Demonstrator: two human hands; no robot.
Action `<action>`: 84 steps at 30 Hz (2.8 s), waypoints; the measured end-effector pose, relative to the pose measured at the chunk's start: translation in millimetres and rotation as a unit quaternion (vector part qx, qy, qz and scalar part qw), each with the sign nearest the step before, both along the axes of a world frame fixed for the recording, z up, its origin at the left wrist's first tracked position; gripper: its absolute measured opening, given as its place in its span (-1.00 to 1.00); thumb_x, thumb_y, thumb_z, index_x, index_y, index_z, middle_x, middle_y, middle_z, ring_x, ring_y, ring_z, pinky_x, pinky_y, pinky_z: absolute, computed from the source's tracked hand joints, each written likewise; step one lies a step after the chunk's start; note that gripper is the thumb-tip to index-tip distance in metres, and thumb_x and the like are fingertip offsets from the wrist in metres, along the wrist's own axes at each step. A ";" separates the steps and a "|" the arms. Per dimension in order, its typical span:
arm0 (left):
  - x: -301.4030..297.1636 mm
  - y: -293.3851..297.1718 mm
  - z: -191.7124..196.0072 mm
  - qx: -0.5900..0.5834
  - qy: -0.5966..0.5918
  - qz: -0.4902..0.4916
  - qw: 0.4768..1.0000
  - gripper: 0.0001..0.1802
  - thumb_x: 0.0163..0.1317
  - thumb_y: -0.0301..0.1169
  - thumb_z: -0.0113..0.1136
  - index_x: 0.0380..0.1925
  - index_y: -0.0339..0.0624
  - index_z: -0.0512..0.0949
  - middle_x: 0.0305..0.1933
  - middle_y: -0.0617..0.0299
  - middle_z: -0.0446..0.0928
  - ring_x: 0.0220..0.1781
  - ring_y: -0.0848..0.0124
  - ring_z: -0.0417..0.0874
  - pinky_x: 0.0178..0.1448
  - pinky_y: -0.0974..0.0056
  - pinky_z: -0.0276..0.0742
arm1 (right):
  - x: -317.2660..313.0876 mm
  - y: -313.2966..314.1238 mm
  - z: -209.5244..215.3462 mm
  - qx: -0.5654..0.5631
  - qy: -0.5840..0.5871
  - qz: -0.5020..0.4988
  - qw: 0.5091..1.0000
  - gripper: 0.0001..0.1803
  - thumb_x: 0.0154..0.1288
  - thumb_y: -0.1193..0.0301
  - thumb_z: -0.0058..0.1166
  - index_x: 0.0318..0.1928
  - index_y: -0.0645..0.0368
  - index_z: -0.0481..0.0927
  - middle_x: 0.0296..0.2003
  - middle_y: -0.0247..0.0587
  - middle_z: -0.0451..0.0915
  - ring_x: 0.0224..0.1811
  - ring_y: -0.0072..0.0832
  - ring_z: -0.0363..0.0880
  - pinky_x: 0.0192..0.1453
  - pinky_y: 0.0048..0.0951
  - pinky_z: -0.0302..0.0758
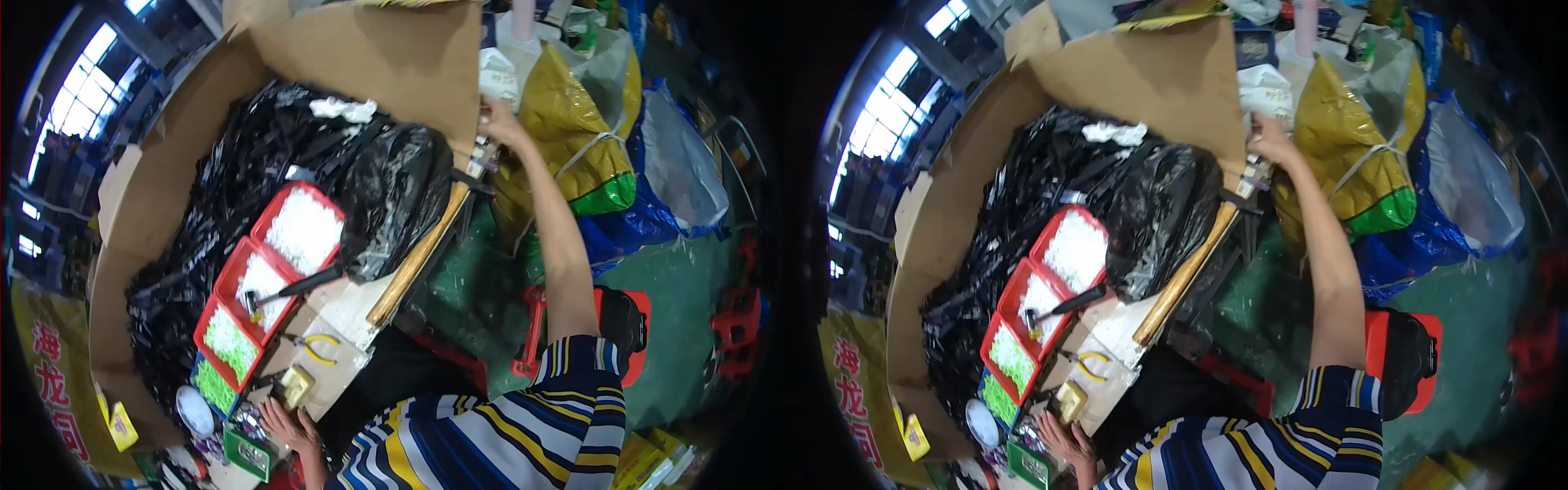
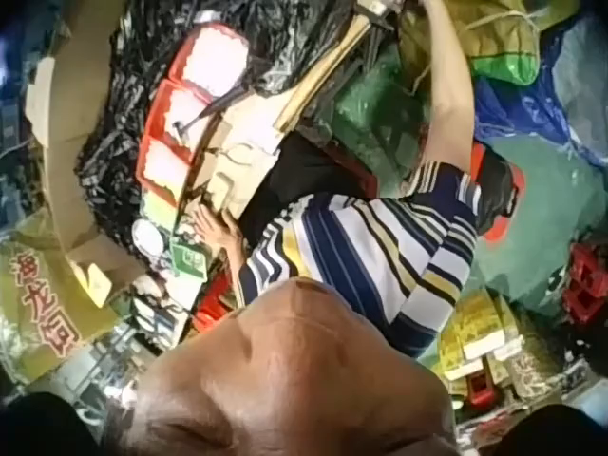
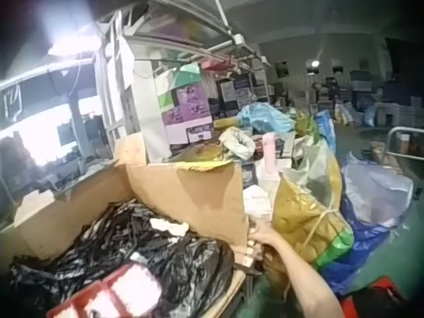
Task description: Assemble small plastic components by inserting colored parts into a black housing unit.
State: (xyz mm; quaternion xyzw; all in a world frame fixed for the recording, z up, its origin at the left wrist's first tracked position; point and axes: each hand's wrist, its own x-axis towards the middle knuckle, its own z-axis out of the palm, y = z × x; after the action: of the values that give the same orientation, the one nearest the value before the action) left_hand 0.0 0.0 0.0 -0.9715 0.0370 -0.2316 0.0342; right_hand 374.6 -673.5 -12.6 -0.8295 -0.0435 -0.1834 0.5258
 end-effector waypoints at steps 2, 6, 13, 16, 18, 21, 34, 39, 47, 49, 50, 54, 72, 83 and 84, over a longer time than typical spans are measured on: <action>-24.4 13.9 21.8 0.003 0.013 0.026 1.000 -0.32 0.37 -0.14 0.03 0.35 -0.40 0.29 0.39 -0.18 0.34 0.47 -0.20 0.24 0.50 -0.20 -0.01 | -8.6 32.7 31.2 -0.005 0.037 -0.017 0.999 -0.27 0.00 0.46 0.32 0.26 0.31 0.43 0.10 -0.08 0.56 0.15 -0.29 0.52 0.19 -0.31 0.49; -33.5 -20.1 6.3 -0.065 0.041 0.036 0.996 -0.27 0.23 -0.28 0.24 0.37 -0.32 0.28 0.43 -0.09 0.30 0.54 -0.16 0.13 0.52 -0.22 -0.11 | -70.6 -15.6 48.5 -0.060 -0.038 -0.179 0.981 -0.59 0.37 0.35 0.19 0.15 0.30 0.58 0.02 -0.15 0.66 0.06 -0.42 0.60 0.22 -0.44 0.47; -25.6 -22.2 2.1 -0.135 -0.050 0.016 0.989 -0.35 0.24 -0.21 0.26 0.31 -0.21 0.40 0.45 0.05 0.32 0.56 -0.07 0.12 0.57 -0.22 -0.34 | -208.8 216.0 101.5 -0.037 -0.091 -0.053 0.994 -0.80 0.37 0.56 0.15 -0.03 0.32 0.66 -0.07 -0.21 0.66 -0.03 -0.49 0.60 0.13 -0.47 0.51; -41.8 -27.7 -4.1 -0.163 -0.050 0.029 0.985 -0.35 0.25 -0.20 0.26 0.32 -0.19 0.41 0.45 0.08 0.33 0.56 -0.04 0.14 0.58 -0.20 -0.36 | -241.7 361.6 108.2 -0.150 -0.206 0.246 0.935 -0.71 0.06 0.67 0.26 -0.14 0.33 0.65 -0.21 -0.09 0.64 -0.13 -0.28 0.63 -0.01 -0.33 0.54; -51.6 -25.9 -13.9 -0.161 -0.047 0.033 0.985 -0.37 0.27 -0.18 0.24 0.31 -0.17 0.42 0.46 0.08 0.32 0.55 -0.03 0.16 0.58 -0.19 -0.35 | -248.1 422.6 87.1 -0.124 -0.162 0.400 0.894 -0.61 -0.03 0.66 0.33 -0.10 0.25 0.65 -0.10 -0.05 0.58 -0.04 -0.13 0.59 -0.01 -0.24 0.54; -57.5 -26.7 -14.9 -0.175 -0.045 0.031 0.983 -0.40 0.30 -0.18 0.20 0.31 -0.16 0.42 0.47 0.08 0.31 0.55 -0.02 0.17 0.58 -0.19 -0.33 | -255.0 482.3 77.1 -0.145 -0.174 0.466 0.856 -0.61 0.01 0.59 0.34 -0.07 0.21 0.63 -0.09 -0.09 0.56 -0.03 -0.13 0.55 -0.01 -0.24 0.51; -61.7 -26.0 15.3 -0.322 -0.139 -0.024 0.936 -0.39 0.07 -0.49 0.36 0.20 -0.29 0.49 0.22 -0.03 0.50 0.25 -0.02 0.49 0.30 0.04 0.40 | -254.6 521.4 77.7 -0.235 -0.106 0.487 0.835 -0.64 0.02 0.50 0.35 -0.11 0.22 0.62 -0.25 -0.16 0.58 -0.20 -0.22 0.58 -0.15 -0.33 0.50; -62.1 -42.7 28.3 -0.696 -0.109 0.054 0.708 -0.48 0.32 -0.49 0.23 0.24 -0.46 0.40 0.11 -0.06 0.56 0.02 0.27 0.63 0.12 0.30 0.52 | -281.5 522.0 82.7 -0.129 -0.033 0.461 0.878 -0.63 -0.04 0.54 0.36 -0.14 0.26 0.61 -0.30 -0.11 0.60 -0.30 -0.28 0.59 -0.21 -0.38 0.53; -54.3 -39.4 52.5 -0.848 -0.009 0.042 0.528 -0.68 0.49 -0.40 0.05 0.09 -0.41 0.54 -0.21 0.18 0.66 -0.22 0.52 0.63 -0.13 0.40 0.54 | -321.6 490.2 92.7 -0.167 -0.167 0.423 0.875 -0.56 -0.07 0.52 0.45 -0.10 0.26 0.64 -0.23 -0.09 0.61 -0.27 -0.20 0.62 -0.19 -0.31 0.56; -58.3 -19.4 58.8 -0.707 0.089 0.057 0.699 -0.73 0.42 -0.44 0.11 0.01 -0.36 0.60 -0.27 0.10 0.66 -0.27 0.42 0.67 -0.17 0.32 0.54 | -312.4 483.4 108.5 -0.216 -0.202 0.395 0.870 -0.51 -0.11 0.50 0.46 -0.06 0.17 0.67 -0.17 -0.11 0.61 -0.17 -0.21 0.63 -0.10 -0.30 0.56; -58.1 -14.9 61.3 -0.706 0.092 0.056 0.700 -0.73 0.42 -0.44 0.11 0.01 -0.36 0.60 -0.27 0.10 0.66 -0.27 0.42 0.67 -0.17 0.32 0.54 | -308.1 484.2 116.7 -0.239 -0.245 0.403 0.849 -0.52 -0.10 0.49 0.45 -0.06 0.12 0.67 -0.16 -0.14 0.61 -0.15 -0.23 0.63 -0.08 -0.29 0.54; -49.2 -4.3 68.3 -0.582 0.106 -0.055 0.804 -0.77 0.34 -0.48 0.16 -0.07 -0.36 0.63 -0.31 0.05 0.64 -0.25 0.27 0.68 -0.12 0.28 0.54 | -294.7 481.1 107.4 -0.305 -0.271 0.500 0.764 -0.59 -0.03 0.47 0.38 -0.08 0.01 0.67 -0.15 -0.24 0.62 -0.14 -0.26 0.63 -0.06 -0.29 0.48; -46.5 -17.8 26.5 -0.264 -0.102 -0.036 0.958 -0.56 0.11 -0.50 0.37 0.03 -0.36 0.57 0.12 -0.05 0.50 0.23 -0.02 0.50 0.22 0.00 0.46 | -256.6 496.6 64.2 -0.291 -0.202 0.469 0.809 -0.86 0.12 0.48 0.25 -0.26 0.14 0.67 -0.15 -0.26 0.56 -0.05 -0.30 0.54 -0.11 -0.28 0.41; -25.6 -16.7 6.4 -0.214 -0.054 -0.066 0.973 -0.44 0.18 -0.39 0.32 0.18 -0.40 0.47 0.24 -0.06 0.46 0.36 0.03 0.44 0.28 0.02 0.42 | -253.4 496.5 65.9 -0.314 -0.199 0.507 0.777 -0.79 0.13 0.50 0.21 -0.18 0.21 0.66 -0.17 -0.22 0.55 -0.08 -0.25 0.55 -0.09 -0.25 0.46; -25.0 -15.7 6.2 -0.209 -0.053 -0.072 0.974 -0.42 0.18 -0.40 0.32 0.20 -0.39 0.46 0.24 -0.08 0.46 0.35 0.03 0.45 0.28 0.03 0.43 | -253.0 496.8 67.7 -0.297 -0.189 0.512 0.783 -0.80 0.13 0.52 0.22 -0.19 0.23 0.66 -0.19 -0.20 0.56 -0.11 -0.22 0.56 -0.09 -0.24 0.48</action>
State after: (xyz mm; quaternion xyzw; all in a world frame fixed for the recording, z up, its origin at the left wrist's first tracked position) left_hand -25.0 -15.7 6.2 -0.9382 0.0555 -0.2874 -0.1848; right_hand 121.6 -176.7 55.1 -0.7491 -0.6128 -0.0180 0.2510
